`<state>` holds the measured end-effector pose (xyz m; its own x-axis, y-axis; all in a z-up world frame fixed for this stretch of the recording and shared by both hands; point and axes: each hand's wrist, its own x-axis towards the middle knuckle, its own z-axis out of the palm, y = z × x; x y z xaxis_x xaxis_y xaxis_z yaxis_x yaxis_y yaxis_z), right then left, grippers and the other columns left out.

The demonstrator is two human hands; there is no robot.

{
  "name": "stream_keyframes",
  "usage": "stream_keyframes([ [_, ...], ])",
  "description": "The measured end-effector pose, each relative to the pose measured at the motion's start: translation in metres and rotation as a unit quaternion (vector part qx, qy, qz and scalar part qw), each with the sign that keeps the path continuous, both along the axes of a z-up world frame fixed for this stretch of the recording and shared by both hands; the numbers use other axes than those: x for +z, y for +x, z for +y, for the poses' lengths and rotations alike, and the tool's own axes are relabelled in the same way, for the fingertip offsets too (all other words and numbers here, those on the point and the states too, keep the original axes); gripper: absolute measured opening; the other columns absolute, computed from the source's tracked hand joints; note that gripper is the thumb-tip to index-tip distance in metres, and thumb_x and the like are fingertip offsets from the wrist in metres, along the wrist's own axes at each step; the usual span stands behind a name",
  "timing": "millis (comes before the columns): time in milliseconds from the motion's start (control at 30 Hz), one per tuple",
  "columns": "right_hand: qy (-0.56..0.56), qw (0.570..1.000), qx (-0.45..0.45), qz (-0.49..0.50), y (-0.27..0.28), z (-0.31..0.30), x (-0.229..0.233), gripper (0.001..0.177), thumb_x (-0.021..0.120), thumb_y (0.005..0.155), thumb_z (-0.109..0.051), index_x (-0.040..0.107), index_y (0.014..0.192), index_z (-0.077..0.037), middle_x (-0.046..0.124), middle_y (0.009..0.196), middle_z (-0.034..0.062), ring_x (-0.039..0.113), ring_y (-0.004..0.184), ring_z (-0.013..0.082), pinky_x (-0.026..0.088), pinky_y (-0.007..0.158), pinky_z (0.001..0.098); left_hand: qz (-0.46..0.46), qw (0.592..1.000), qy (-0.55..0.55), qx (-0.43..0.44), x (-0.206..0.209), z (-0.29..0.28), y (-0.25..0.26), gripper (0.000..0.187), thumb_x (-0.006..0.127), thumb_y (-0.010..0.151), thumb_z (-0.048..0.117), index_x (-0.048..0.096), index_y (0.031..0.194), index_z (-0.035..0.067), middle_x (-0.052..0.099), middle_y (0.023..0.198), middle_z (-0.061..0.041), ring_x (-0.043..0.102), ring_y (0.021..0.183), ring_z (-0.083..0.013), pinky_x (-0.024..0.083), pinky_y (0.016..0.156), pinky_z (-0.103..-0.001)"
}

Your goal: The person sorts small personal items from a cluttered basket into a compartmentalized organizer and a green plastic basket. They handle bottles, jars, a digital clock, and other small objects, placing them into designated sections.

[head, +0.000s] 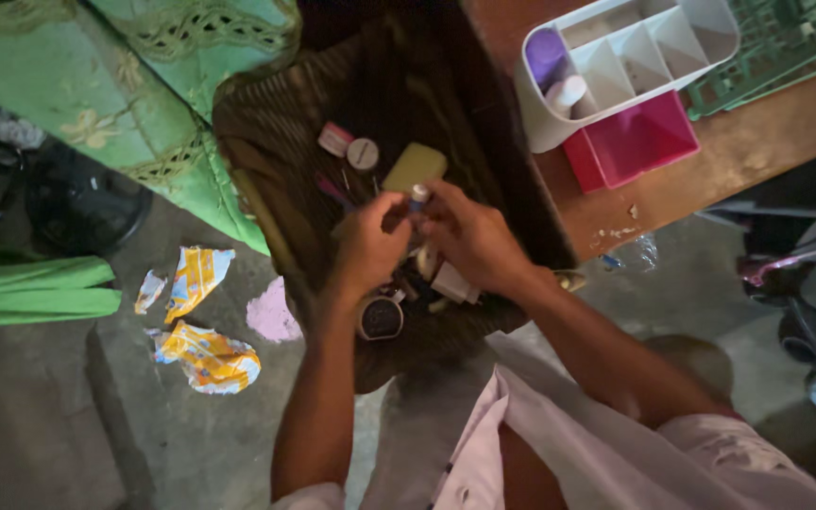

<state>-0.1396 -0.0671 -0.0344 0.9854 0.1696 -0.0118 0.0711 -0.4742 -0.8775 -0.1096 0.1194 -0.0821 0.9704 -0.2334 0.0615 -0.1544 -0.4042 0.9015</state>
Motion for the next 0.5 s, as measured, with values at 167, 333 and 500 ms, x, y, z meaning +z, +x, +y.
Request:
stream_keyframes([
  [167,0.013,0.992,-0.075,-0.105,-0.002,-0.003,0.004,0.039,0.076,0.092,-0.010,0.064,0.129,-0.003,0.076,0.101,0.0117,0.072,0.085,0.0123,0.061,0.073,0.0301,-0.020,0.996,-0.084,-0.004,0.018,-0.024,-0.013,0.036,0.078,0.093,0.016,0.066,0.125,0.004,0.078,0.105,-0.011,0.077,0.096,-0.0187,0.059,0.084,-0.032],
  [333,0.031,0.988,-0.120,-0.094,-0.004,-0.029,0.002,0.029,0.078,0.092,-0.010,0.069,0.119,-0.002,0.076,0.095,0.0085,0.071,0.084,0.0114,0.060,0.073,0.0270,-0.110,0.986,-0.113,-0.060,0.021,-0.031,-0.018,0.036,0.075,0.090,0.005,0.068,0.125,0.001,0.073,0.118,-0.013,0.073,0.108,-0.0217,0.057,0.093,-0.033],
  [500,0.103,0.980,-0.146,-0.084,-0.005,-0.046,0.004,0.026,0.078,0.094,-0.006,0.069,0.117,0.000,0.075,0.095,0.0074,0.072,0.084,0.0097,0.060,0.073,0.0245,-0.118,0.981,-0.154,-0.015,0.025,-0.052,-0.023,0.030,0.080,0.090,0.003,0.072,0.119,0.003,0.075,0.115,-0.009,0.072,0.102,-0.0179,0.058,0.091,-0.031],
])
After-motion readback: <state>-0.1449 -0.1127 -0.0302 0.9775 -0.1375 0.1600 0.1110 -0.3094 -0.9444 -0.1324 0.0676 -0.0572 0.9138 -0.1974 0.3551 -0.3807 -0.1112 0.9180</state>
